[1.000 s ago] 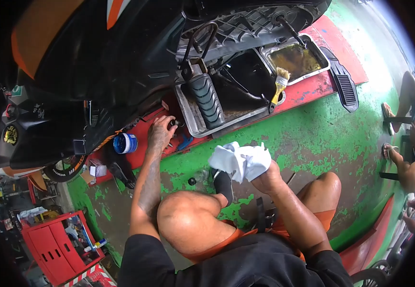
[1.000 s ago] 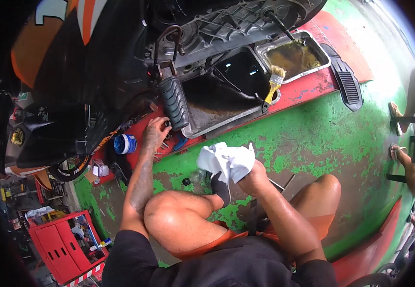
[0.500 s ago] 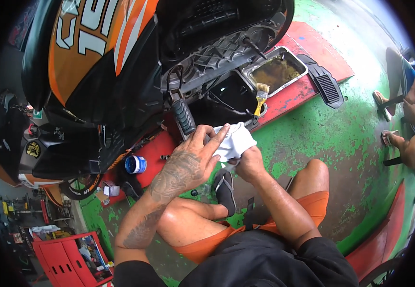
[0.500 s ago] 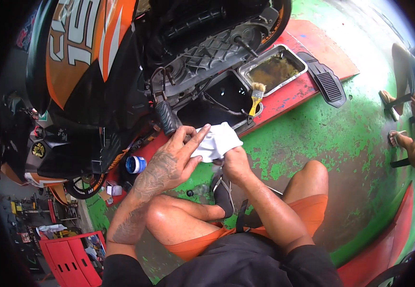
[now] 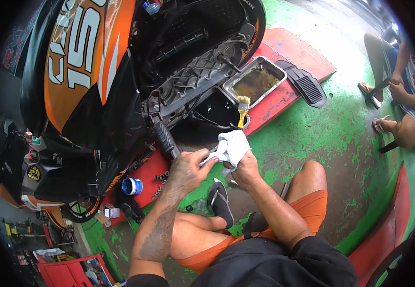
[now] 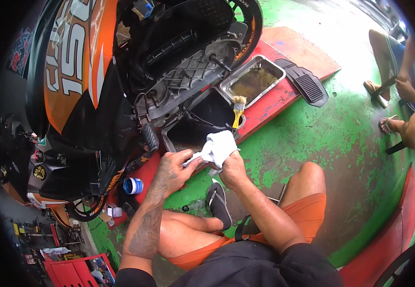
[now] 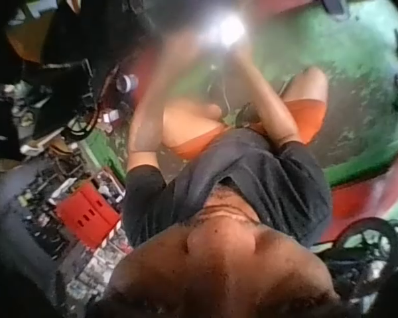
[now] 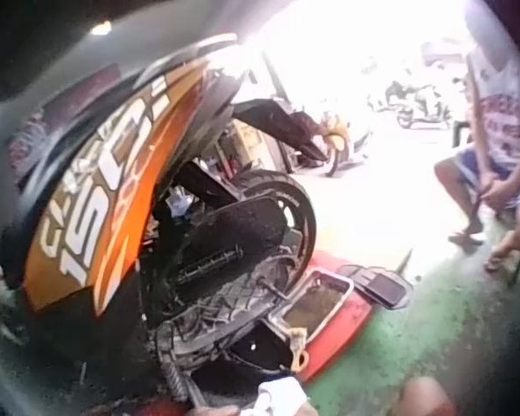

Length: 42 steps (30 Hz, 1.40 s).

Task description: Repairing and cleaning parts of a motorcycle engine in a workshop.

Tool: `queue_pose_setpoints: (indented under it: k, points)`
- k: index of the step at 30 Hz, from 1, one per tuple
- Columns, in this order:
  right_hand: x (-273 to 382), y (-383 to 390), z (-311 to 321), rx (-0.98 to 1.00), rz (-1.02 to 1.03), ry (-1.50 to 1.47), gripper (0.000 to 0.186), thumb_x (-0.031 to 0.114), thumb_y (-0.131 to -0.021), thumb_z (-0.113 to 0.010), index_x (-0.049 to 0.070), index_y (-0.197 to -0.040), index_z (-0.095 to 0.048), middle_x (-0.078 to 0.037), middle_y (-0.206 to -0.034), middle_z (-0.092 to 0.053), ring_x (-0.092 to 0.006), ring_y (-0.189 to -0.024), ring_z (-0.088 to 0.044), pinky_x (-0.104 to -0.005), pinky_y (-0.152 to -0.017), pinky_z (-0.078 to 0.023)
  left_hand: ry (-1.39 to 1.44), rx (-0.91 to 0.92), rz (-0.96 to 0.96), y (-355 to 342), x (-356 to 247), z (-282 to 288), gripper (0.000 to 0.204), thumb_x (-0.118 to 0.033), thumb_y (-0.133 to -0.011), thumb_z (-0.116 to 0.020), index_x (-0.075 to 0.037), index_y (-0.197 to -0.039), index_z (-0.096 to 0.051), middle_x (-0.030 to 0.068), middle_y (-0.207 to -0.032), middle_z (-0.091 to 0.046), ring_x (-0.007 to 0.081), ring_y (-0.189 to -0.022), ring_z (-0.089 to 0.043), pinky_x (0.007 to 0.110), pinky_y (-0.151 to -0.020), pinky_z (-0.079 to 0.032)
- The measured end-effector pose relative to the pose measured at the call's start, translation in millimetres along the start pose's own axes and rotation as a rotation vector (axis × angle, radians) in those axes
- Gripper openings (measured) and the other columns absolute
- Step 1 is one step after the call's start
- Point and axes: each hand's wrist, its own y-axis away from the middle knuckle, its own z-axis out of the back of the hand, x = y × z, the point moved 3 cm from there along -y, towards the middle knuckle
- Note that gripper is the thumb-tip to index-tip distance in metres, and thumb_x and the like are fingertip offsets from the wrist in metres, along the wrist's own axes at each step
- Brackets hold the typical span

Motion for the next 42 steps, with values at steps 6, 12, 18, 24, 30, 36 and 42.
queue_pose_setpoints:
  k: [6,12,18,24,30,36,42]
  points:
    - [-12,11,7,-0.19,0.082,0.034,0.014,0.021,-0.096,-0.055,0.008,-0.099,-0.06,-0.002,-0.087,-0.063,-0.0113,-0.077,-0.062,-0.0281,-0.065,-0.049,0.26,-0.085,-0.305,8,-23,2,0.016,-0.008,-0.086,-0.073,-0.001,-0.099,-0.068,0.006,-0.086,-0.059,0.0145,-0.071,-0.061,0.028,-0.06,-0.051]
    - [-10,18,-11,-0.053,-0.212,0.062,0.027,0.028,-0.098,-0.057,0.009,-0.116,-0.062,-0.001,-0.093,-0.065,-0.0097,-0.078,-0.061,-0.0263,-0.062,-0.049,0.13,-0.272,-0.232,4,-21,2,0.033,-0.01,-0.084,-0.075,-0.003,-0.115,-0.067,0.0107,-0.103,-0.059,0.0203,-0.085,-0.063,0.03,-0.068,-0.054]
    - [-8,14,-5,0.016,-0.095,0.198,0.016,0.01,-0.091,-0.066,0.005,-0.106,-0.068,0.0,-0.086,-0.066,-0.0098,-0.07,-0.062,-0.0262,-0.055,-0.049,0.164,-0.237,-0.264,0,-16,-1,0.023,-0.006,-0.082,-0.075,-0.002,-0.104,-0.071,0.0114,-0.094,-0.064,0.0236,-0.085,-0.066,0.033,-0.072,-0.055]
    - [1,21,-12,0.032,-0.087,0.125,0.024,0.009,-0.091,-0.065,0.004,-0.114,-0.067,0.001,-0.098,-0.067,-0.0079,-0.08,-0.062,-0.0228,-0.062,-0.049,0.27,-0.247,-0.276,3,-18,4,0.026,0.0,-0.077,-0.078,0.001,-0.102,-0.071,0.0103,-0.095,-0.066,0.0178,-0.081,-0.068,0.028,-0.072,-0.057]
    - [18,22,-16,0.114,-0.068,0.285,0.024,0.013,-0.09,-0.068,0.002,-0.111,-0.069,-0.002,-0.099,-0.07,-0.0081,-0.082,-0.063,-0.0237,-0.066,-0.05,0.455,-0.313,-0.215,7,-11,3,0.02,-0.001,-0.076,-0.08,0.002,-0.093,-0.07,0.0095,-0.094,-0.063,0.0171,-0.087,-0.066,0.029,-0.076,-0.057]
    - [33,25,-26,0.095,0.005,0.329,0.016,0.012,-0.089,-0.067,0.0,-0.1,-0.07,-0.005,-0.09,-0.07,-0.0111,-0.077,-0.065,-0.0253,-0.066,-0.052,0.639,-0.299,-0.214,10,-6,1,0.017,-0.001,-0.077,-0.08,0.003,-0.089,-0.068,0.012,-0.1,-0.066,0.0193,-0.093,-0.067,0.032,-0.082,-0.056]
    - [10,19,-16,-0.006,-0.073,0.083,0.018,0.01,-0.093,-0.063,0.001,-0.108,-0.065,-0.008,-0.095,-0.069,-0.0142,-0.078,-0.066,-0.0271,-0.066,-0.054,0.515,-0.321,-0.283,14,-5,9,0.015,0.0,-0.078,-0.078,0.004,-0.086,-0.066,0.0141,-0.104,-0.068,0.0203,-0.094,-0.068,0.032,-0.08,-0.056]
